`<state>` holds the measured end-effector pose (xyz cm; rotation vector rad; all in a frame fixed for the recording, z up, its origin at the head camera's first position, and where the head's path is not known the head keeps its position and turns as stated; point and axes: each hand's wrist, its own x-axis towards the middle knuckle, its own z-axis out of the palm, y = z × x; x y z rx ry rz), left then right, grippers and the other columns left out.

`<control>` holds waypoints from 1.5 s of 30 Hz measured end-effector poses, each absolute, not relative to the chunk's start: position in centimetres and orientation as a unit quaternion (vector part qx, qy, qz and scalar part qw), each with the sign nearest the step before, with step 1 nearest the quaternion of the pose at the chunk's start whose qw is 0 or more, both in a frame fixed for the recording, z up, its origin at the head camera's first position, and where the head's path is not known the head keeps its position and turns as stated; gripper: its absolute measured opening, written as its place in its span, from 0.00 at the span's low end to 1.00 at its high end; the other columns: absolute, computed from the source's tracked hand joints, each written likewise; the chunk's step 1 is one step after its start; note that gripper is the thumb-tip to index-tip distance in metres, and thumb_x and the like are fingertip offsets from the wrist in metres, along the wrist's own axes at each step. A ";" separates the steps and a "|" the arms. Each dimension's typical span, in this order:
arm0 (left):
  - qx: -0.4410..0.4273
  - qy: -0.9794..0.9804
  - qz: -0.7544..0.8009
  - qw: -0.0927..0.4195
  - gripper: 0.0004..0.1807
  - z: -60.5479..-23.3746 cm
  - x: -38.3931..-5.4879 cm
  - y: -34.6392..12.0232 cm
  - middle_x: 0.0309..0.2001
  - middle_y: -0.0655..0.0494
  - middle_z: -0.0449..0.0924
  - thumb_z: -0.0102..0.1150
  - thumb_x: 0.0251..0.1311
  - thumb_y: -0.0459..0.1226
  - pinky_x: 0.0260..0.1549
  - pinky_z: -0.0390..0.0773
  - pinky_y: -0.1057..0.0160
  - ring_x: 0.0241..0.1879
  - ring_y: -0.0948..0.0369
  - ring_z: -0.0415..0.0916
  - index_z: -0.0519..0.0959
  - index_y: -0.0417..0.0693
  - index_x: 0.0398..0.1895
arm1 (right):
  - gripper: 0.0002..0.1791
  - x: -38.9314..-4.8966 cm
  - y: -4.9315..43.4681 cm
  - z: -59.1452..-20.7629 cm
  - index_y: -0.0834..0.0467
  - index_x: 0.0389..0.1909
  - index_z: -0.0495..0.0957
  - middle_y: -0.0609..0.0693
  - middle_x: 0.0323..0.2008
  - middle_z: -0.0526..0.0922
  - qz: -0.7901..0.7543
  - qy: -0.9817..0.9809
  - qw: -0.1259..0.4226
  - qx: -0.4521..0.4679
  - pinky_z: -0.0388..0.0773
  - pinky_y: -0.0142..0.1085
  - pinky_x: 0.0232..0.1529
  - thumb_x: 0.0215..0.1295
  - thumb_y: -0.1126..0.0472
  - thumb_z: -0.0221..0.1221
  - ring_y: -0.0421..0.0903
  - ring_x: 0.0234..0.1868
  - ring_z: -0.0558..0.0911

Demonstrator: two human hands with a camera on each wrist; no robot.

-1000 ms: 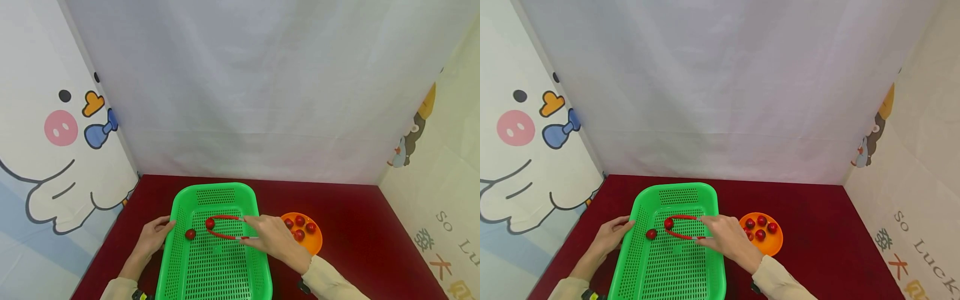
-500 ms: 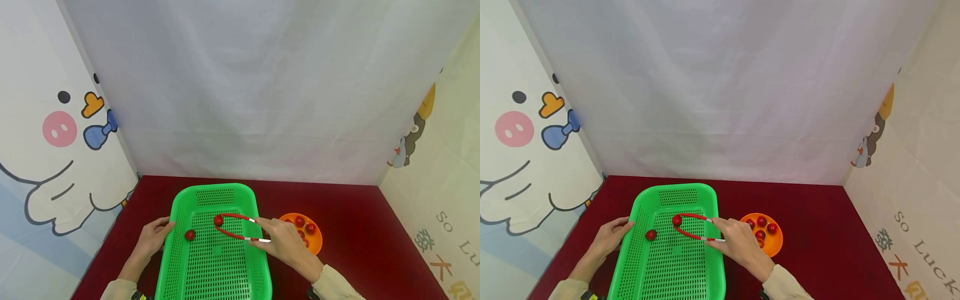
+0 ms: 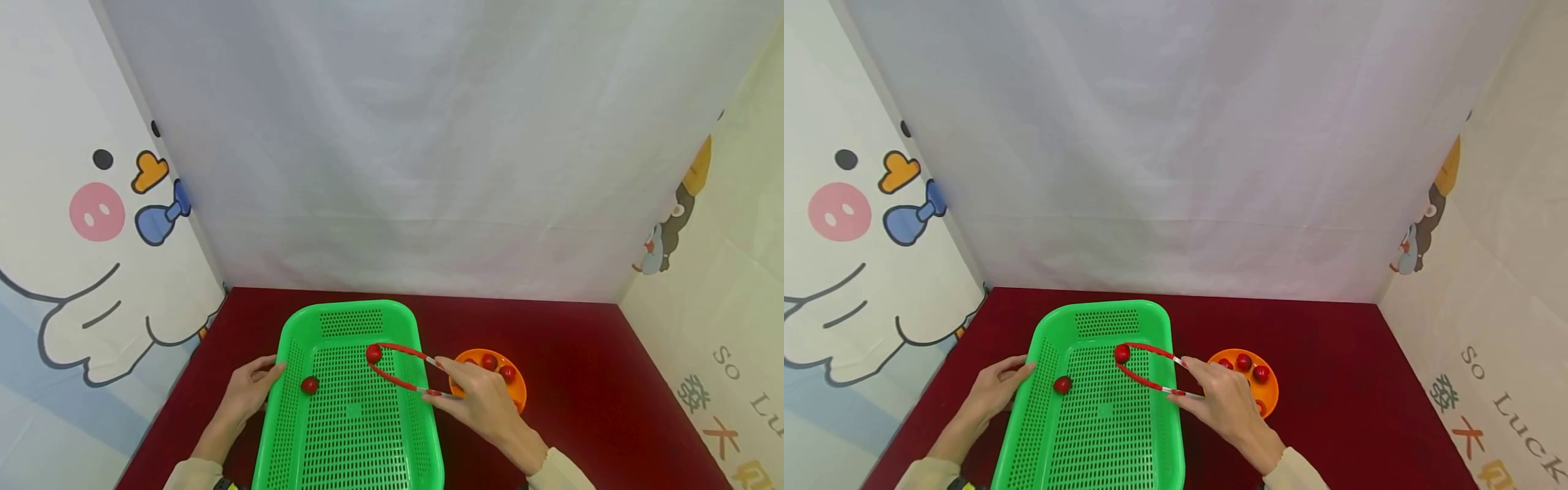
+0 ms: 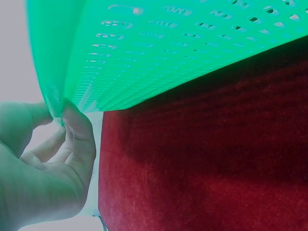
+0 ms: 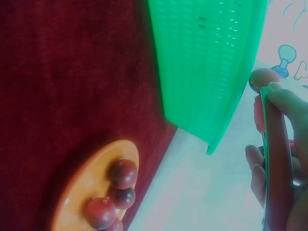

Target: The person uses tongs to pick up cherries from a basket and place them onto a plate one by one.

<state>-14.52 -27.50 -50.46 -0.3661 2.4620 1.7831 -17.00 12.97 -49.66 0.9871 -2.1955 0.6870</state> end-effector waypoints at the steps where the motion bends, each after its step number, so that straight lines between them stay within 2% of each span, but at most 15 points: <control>1: -0.121 0.803 0.583 0.041 0.30 -50.4 -14.5 -27.5 0.45 0.43 0.86 0.56 0.77 0.45 0.28 0.85 0.57 0.30 0.56 0.84 0.68 0.34 0.72 | 0.35 -16.9 13.1 -49.7 0.60 0.50 0.87 0.40 0.22 0.77 0.259 -0.834 0.315 0.371 0.57 0.18 0.21 0.39 0.50 0.84 0.32 0.21 0.61; 3: -0.122 0.802 0.583 0.044 0.30 -50.4 -14.5 -27.6 0.44 0.43 0.86 0.56 0.77 0.45 0.28 0.85 0.57 0.30 0.55 0.84 0.67 0.34 0.72 | 0.35 -16.8 13.4 -49.8 0.60 0.51 0.87 0.41 0.25 0.81 0.258 -0.837 0.316 0.365 0.62 0.19 0.22 0.39 0.50 0.84 0.32 0.22 0.63; 6: -0.125 0.802 0.583 0.047 0.31 -50.4 -14.4 -27.6 0.45 0.42 0.86 0.56 0.77 0.45 0.29 0.85 0.56 0.31 0.55 0.85 0.67 0.33 0.72 | 0.35 -16.7 13.9 -50.0 0.60 0.51 0.86 0.45 0.33 0.88 0.257 -0.841 0.315 0.358 0.73 0.21 0.26 0.40 0.50 0.84 0.34 0.23 0.73; 8: -0.127 0.802 0.582 0.046 0.30 -50.4 -14.4 -27.6 0.46 0.42 0.86 0.56 0.77 0.45 0.29 0.85 0.56 0.31 0.55 0.85 0.67 0.34 0.72 | 0.35 -16.6 14.2 -50.1 0.60 0.51 0.86 0.45 0.34 0.88 0.260 -0.842 0.314 0.354 0.78 0.24 0.28 0.42 0.49 0.84 0.36 0.25 0.77; 11: -0.123 0.802 0.583 0.041 0.31 -50.5 -14.3 -27.6 0.46 0.40 0.85 0.56 0.77 0.45 0.29 0.86 0.56 0.32 0.55 0.85 0.67 0.33 0.72 | 0.33 -16.5 14.7 -50.3 0.60 0.50 0.86 0.44 0.32 0.87 0.269 -0.838 0.317 0.352 0.81 0.27 0.30 0.45 0.49 0.83 0.37 0.27 0.80; 18: -0.119 0.803 0.582 0.036 0.31 -50.9 -14.3 -27.6 0.48 0.38 0.84 0.55 0.78 0.45 0.28 0.85 0.56 0.31 0.56 0.84 0.66 0.32 0.73 | 0.34 -16.0 15.9 -50.6 0.58 0.50 0.86 0.42 0.29 0.85 0.267 -0.843 0.330 0.329 0.80 0.28 0.28 0.41 0.49 0.84 0.38 0.25 0.78; 20: -0.121 0.804 0.581 0.036 0.31 -50.9 -14.3 -27.5 0.49 0.38 0.84 0.55 0.77 0.45 0.29 0.85 0.56 0.31 0.56 0.84 0.67 0.33 0.73 | 0.33 -15.9 16.2 -50.7 0.57 0.51 0.86 0.43 0.30 0.86 0.267 -0.846 0.332 0.321 0.81 0.28 0.28 0.46 0.44 0.81 0.38 0.25 0.79; 22: -0.123 0.804 0.580 0.036 0.31 -50.9 -14.2 -27.5 0.49 0.38 0.84 0.55 0.78 0.45 0.29 0.85 0.56 0.31 0.57 0.84 0.67 0.34 0.73 | 0.33 -15.7 16.5 -50.8 0.58 0.51 0.86 0.44 0.32 0.87 0.272 -0.847 0.332 0.314 0.82 0.29 0.28 0.54 0.37 0.75 0.38 0.26 0.79; 25: -0.123 0.805 0.579 0.034 0.30 -50.8 -14.1 -27.5 0.49 0.38 0.84 0.55 0.78 0.45 0.29 0.85 0.56 0.30 0.57 0.84 0.67 0.34 0.73 | 0.34 -15.5 17.1 -50.9 0.59 0.51 0.86 0.46 0.33 0.88 0.274 -0.847 0.336 0.309 0.82 0.28 0.27 0.58 0.33 0.69 0.36 0.26 0.78; 29: -0.120 0.806 0.578 0.033 0.30 -50.8 -14.2 -27.4 0.49 0.38 0.84 0.55 0.78 0.45 0.29 0.85 0.56 0.30 0.57 0.84 0.67 0.33 0.73 | 0.32 -15.3 18.1 -51.0 0.59 0.51 0.87 0.45 0.31 0.87 0.278 -0.845 0.342 0.304 0.79 0.25 0.26 0.51 0.41 0.78 0.34 0.26 0.76; 33: -0.121 0.807 0.578 0.032 0.29 -50.7 -14.4 -27.4 0.49 0.38 0.84 0.54 0.78 0.44 0.30 0.85 0.56 0.32 0.56 0.85 0.67 0.34 0.73 | 0.33 -15.1 19.0 -50.9 0.58 0.53 0.86 0.43 0.30 0.86 0.271 -0.850 0.344 0.294 0.81 0.26 0.28 0.50 0.43 0.79 0.34 0.26 0.78; 38: -0.124 0.805 0.580 0.032 0.29 -50.7 -14.4 -27.4 0.48 0.39 0.84 0.55 0.78 0.43 0.30 0.85 0.56 0.31 0.56 0.85 0.67 0.34 0.72 | 0.35 -14.8 19.9 -50.8 0.59 0.52 0.87 0.46 0.29 0.86 0.254 -0.856 0.348 0.285 0.81 0.27 0.27 0.40 0.50 0.84 0.37 0.24 0.80; 41: -0.123 0.802 0.583 0.032 0.29 -50.6 -14.4 -27.4 0.48 0.40 0.85 0.55 0.78 0.44 0.30 0.86 0.56 0.31 0.55 0.85 0.67 0.34 0.72 | 0.33 -14.6 20.4 -50.8 0.60 0.50 0.87 0.46 0.27 0.85 0.248 -0.859 0.351 0.279 0.78 0.24 0.25 0.46 0.44 0.81 0.36 0.23 0.77; 45: -0.123 0.800 0.586 0.031 0.29 -50.6 -14.3 -27.3 0.47 0.39 0.85 0.55 0.77 0.44 0.30 0.86 0.56 0.31 0.55 0.85 0.68 0.34 0.72 | 0.35 -14.2 21.1 -51.0 0.60 0.49 0.87 0.44 0.24 0.81 0.254 -0.864 0.342 0.270 0.70 0.21 0.22 0.59 0.32 0.66 0.32 0.22 0.70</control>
